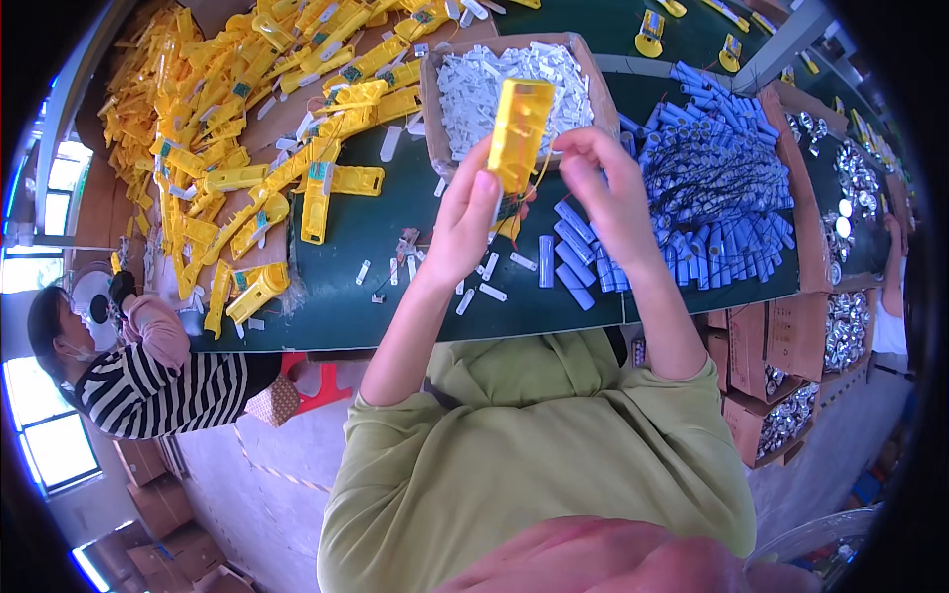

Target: The person assembles electronic components by hand, inserting circuit boards, batteries, white plastic inserts, and springs into yellow plastic housings at a factory workbench.

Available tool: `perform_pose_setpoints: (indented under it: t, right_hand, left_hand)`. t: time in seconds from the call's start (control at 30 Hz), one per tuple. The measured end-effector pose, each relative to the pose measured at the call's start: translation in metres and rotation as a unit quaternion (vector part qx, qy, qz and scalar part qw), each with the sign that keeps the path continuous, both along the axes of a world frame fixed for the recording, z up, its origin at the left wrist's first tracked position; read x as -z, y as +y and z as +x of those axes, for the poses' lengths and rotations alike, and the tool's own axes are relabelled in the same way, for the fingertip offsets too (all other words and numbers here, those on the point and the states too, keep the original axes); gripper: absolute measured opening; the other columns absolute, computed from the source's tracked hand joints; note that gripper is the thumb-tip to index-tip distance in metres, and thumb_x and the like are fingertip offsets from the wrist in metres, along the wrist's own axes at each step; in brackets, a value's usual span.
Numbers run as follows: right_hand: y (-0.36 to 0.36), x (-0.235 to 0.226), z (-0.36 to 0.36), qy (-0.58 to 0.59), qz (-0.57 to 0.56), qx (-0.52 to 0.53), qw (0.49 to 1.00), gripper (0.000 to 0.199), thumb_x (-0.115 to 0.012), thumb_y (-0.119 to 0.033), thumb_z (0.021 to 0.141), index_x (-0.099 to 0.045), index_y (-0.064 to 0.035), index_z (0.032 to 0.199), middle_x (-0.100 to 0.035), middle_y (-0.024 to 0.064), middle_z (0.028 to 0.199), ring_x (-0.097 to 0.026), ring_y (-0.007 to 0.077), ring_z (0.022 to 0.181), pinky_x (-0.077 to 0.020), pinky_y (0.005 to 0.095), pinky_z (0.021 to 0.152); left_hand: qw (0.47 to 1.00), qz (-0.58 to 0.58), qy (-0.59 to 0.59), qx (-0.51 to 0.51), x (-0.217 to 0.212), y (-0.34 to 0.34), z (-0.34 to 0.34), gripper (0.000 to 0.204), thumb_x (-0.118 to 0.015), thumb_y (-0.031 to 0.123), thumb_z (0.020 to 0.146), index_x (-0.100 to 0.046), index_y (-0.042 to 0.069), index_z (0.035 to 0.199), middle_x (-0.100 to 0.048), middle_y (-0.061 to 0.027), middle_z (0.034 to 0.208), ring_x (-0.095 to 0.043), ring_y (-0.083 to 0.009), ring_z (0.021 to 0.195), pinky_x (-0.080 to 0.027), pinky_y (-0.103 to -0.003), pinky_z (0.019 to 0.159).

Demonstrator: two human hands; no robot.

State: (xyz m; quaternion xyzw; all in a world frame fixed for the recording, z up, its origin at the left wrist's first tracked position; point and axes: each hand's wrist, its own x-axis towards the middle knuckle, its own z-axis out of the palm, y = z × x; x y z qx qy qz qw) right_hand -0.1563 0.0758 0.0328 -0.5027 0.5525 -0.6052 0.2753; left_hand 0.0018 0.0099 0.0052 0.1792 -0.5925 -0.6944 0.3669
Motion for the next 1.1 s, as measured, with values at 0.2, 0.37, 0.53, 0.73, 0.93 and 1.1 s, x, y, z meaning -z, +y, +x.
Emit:
perform_pose_setpoints:
  t: [0.2, 0.37, 0.53, 0.73, 0.93, 1.1]
  right_hand:
    - [-0.011, 0.019, 0.029, 0.128, -0.081, 0.193, 0.969, 0.012, -0.067, -0.012, 0.078, -0.059, -0.0023, 0.075, -0.056, 0.0048, 0.06, -0.048, 0.014, 0.052, -0.0368, 0.028, 0.051]
    - [-0.014, 0.037, 0.043, -0.021, -0.025, 0.156, 0.987, 0.013, -0.063, -0.012, 0.082, -0.059, -0.0011, 0.077, -0.055, 0.0051, 0.057, -0.052, 0.0176, 0.051, -0.0393, 0.0317, 0.049]
    - [-0.018, 0.05, 0.06, 0.191, -0.087, 0.194, 0.958, 0.014, -0.062, -0.008, 0.079, -0.051, -0.0062, 0.071, -0.052, 0.007, 0.059, -0.051, 0.0269, 0.054, -0.0369, 0.038, 0.057]
    - [-0.023, 0.048, 0.055, 0.242, -0.116, 0.212, 0.94, 0.012, -0.06, -0.006, 0.079, -0.049, -0.0056, 0.076, -0.052, 0.0091, 0.066, -0.052, 0.0272, 0.061, -0.0364, 0.0387, 0.061]
    - [-0.026, 0.044, 0.045, 0.293, -0.12, 0.208, 0.925, 0.011, -0.059, -0.007, 0.077, -0.048, -0.0055, 0.08, -0.052, 0.0097, 0.072, -0.052, 0.0271, 0.068, -0.0369, 0.0392, 0.066]
    - [-0.021, 0.041, 0.03, 0.278, -0.065, 0.142, 0.948, 0.014, -0.063, -0.005, 0.075, -0.053, -0.0046, 0.085, -0.054, 0.0053, 0.07, -0.053, 0.024, 0.065, -0.0359, 0.0362, 0.065]
  left_hand:
    - [0.989, -0.113, -0.073, -0.059, -0.001, 0.008, -0.006, 0.043, -0.034, 0.024, 0.099, -0.034, 0.003, 0.136, -0.053, -0.0083, 0.112, -0.052, -0.0117, 0.091, -0.045, -0.025, 0.078]
    - [0.983, -0.097, -0.09, -0.125, 0.008, 0.011, -0.012, 0.043, -0.028, 0.028, 0.1, -0.038, 0.001, 0.132, -0.053, -0.0082, 0.111, -0.052, -0.0122, 0.092, -0.044, -0.026, 0.08]
    - [0.986, 0.032, -0.023, -0.16, 0.02, 0.003, -0.024, 0.043, -0.023, 0.029, 0.101, -0.038, 0.002, 0.13, -0.052, -0.0072, 0.107, -0.05, -0.0119, 0.095, -0.042, -0.026, 0.083]
    - [0.986, 0.114, 0.015, -0.12, 0.005, 0.002, -0.032, 0.042, -0.041, 0.017, 0.094, -0.032, 0.007, 0.134, -0.05, -0.0078, 0.11, -0.051, -0.0122, 0.095, -0.043, -0.027, 0.083]
    - [0.989, 0.087, -0.007, -0.12, 0.008, -0.01, -0.04, 0.04, -0.04, 0.008, 0.09, -0.035, 0.007, 0.13, -0.053, -0.0067, 0.105, -0.053, -0.012, 0.091, -0.046, -0.026, 0.078]
    - [0.989, 0.103, -0.017, -0.1, 0.011, -0.015, -0.041, 0.044, -0.04, 0.006, 0.088, -0.034, 0.003, 0.131, -0.054, -0.0074, 0.101, -0.054, -0.011, 0.083, -0.045, -0.024, 0.071]
